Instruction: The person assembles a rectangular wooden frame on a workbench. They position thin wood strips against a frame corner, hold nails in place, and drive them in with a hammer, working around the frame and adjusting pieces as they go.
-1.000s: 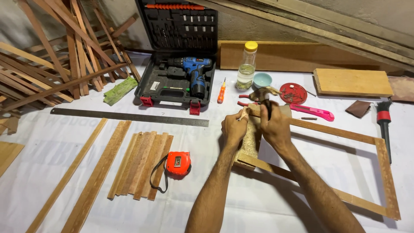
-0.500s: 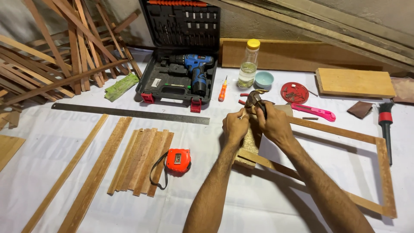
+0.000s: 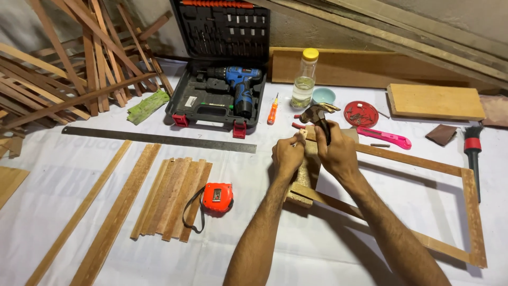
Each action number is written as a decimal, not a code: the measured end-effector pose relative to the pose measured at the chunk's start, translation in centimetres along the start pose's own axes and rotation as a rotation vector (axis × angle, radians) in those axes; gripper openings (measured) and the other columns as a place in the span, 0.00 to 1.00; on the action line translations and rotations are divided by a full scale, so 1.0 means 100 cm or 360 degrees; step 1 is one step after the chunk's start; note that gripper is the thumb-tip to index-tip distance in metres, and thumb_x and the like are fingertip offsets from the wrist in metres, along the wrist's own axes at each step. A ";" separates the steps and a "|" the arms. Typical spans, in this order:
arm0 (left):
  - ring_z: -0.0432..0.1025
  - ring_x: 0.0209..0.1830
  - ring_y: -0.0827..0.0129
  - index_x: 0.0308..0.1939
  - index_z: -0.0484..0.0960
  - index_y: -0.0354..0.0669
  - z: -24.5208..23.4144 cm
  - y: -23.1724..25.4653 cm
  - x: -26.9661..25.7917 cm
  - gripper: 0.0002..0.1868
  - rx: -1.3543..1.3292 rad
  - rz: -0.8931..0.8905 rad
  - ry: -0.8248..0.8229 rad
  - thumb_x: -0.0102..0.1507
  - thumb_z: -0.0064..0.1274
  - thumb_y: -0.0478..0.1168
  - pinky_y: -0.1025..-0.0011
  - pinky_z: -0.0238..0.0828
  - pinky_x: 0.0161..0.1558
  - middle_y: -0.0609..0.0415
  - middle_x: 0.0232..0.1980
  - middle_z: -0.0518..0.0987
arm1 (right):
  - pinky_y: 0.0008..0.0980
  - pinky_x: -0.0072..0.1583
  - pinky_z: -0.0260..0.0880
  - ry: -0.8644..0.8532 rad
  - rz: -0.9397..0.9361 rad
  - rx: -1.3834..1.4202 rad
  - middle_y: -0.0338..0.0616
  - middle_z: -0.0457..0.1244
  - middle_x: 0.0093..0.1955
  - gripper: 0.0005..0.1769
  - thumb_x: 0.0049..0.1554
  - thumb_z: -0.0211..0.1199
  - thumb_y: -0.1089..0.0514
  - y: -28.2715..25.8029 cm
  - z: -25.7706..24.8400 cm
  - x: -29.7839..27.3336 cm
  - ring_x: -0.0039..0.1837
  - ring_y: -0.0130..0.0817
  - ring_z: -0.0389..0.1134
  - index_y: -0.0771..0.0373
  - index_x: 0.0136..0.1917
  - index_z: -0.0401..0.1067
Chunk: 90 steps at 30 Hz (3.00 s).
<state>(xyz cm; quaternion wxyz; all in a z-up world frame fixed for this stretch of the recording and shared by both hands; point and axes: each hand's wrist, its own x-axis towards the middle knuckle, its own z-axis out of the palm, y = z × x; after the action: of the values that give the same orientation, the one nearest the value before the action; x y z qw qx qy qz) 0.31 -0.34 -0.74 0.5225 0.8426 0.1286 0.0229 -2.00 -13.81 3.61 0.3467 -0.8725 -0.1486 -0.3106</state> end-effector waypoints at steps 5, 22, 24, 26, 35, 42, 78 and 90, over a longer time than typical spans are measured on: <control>0.80 0.44 0.48 0.54 0.86 0.55 -0.003 0.005 -0.004 0.21 -0.0090 -0.0082 -0.0046 0.63 0.54 0.58 0.54 0.74 0.48 0.39 0.38 0.85 | 0.54 0.37 0.68 -0.0247 0.0023 -0.0095 0.64 0.67 0.34 0.16 0.64 0.58 0.54 0.033 0.022 -0.013 0.35 0.63 0.70 0.72 0.54 0.69; 0.80 0.43 0.52 0.57 0.86 0.55 -0.003 0.005 -0.004 0.22 -0.0069 0.0087 0.0039 0.59 0.59 0.50 0.57 0.74 0.50 0.41 0.36 0.85 | 0.53 0.35 0.68 -0.0236 0.0328 -0.0038 0.63 0.67 0.32 0.18 0.64 0.58 0.51 0.015 0.005 -0.006 0.32 0.57 0.71 0.70 0.55 0.69; 0.80 0.44 0.52 0.57 0.85 0.58 -0.013 0.016 -0.011 0.21 -0.0084 -0.0067 -0.0085 0.63 0.56 0.57 0.56 0.73 0.50 0.41 0.37 0.85 | 0.50 0.36 0.69 -0.0180 0.0005 -0.0004 0.62 0.68 0.37 0.17 0.65 0.57 0.52 0.034 0.017 -0.017 0.35 0.56 0.71 0.71 0.55 0.70; 0.80 0.45 0.50 0.57 0.86 0.57 -0.001 0.002 -0.001 0.20 -0.0065 -0.0075 -0.0074 0.64 0.54 0.56 0.55 0.74 0.50 0.40 0.39 0.85 | 0.50 0.37 0.68 -0.0265 0.0051 -0.0077 0.62 0.68 0.36 0.17 0.64 0.59 0.52 0.037 0.020 -0.011 0.35 0.57 0.71 0.71 0.55 0.71; 0.81 0.46 0.53 0.62 0.83 0.54 -0.012 -0.002 -0.004 0.26 -0.0062 0.0194 -0.0106 0.59 0.57 0.48 0.59 0.75 0.51 0.42 0.44 0.85 | 0.45 0.42 0.71 -0.0356 0.0606 -0.0323 0.55 0.69 0.37 0.30 0.51 0.75 0.38 0.059 -0.024 0.014 0.38 0.46 0.72 0.69 0.46 0.75; 0.81 0.33 0.63 0.64 0.80 0.51 -0.025 0.004 -0.005 0.32 -0.0144 0.0277 -0.0193 0.55 0.64 0.45 0.61 0.78 0.41 0.45 0.33 0.84 | 0.41 0.45 0.71 -0.0604 0.0683 -0.0238 0.49 0.69 0.39 0.27 0.53 0.75 0.43 0.131 -0.047 0.001 0.42 0.42 0.71 0.69 0.49 0.74; 0.82 0.39 0.61 0.52 0.77 0.35 -0.056 -0.042 -0.079 0.25 0.0119 0.0326 -0.0181 0.55 0.68 0.41 0.63 0.79 0.42 0.45 0.39 0.85 | 0.30 0.31 0.63 -0.0496 0.1495 0.0288 0.52 0.69 0.33 0.19 0.55 0.74 0.52 0.077 -0.089 -0.028 0.31 0.30 0.70 0.74 0.43 0.77; 0.81 0.39 0.66 0.56 0.82 0.37 -0.079 -0.038 -0.038 0.24 -0.0742 0.0185 -0.0378 0.56 0.66 0.31 0.70 0.86 0.39 0.46 0.44 0.83 | 0.31 0.33 0.65 -0.0319 0.1656 0.0494 0.49 0.69 0.37 0.16 0.57 0.70 0.55 0.046 -0.115 -0.046 0.35 0.31 0.70 0.72 0.49 0.75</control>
<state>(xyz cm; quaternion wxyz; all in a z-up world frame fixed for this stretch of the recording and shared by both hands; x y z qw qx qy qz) -5.43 7.21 -0.18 0.7118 0.7021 0.0090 -0.0171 -8.40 -25.34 4.77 0.5633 -0.7947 0.2258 0.0119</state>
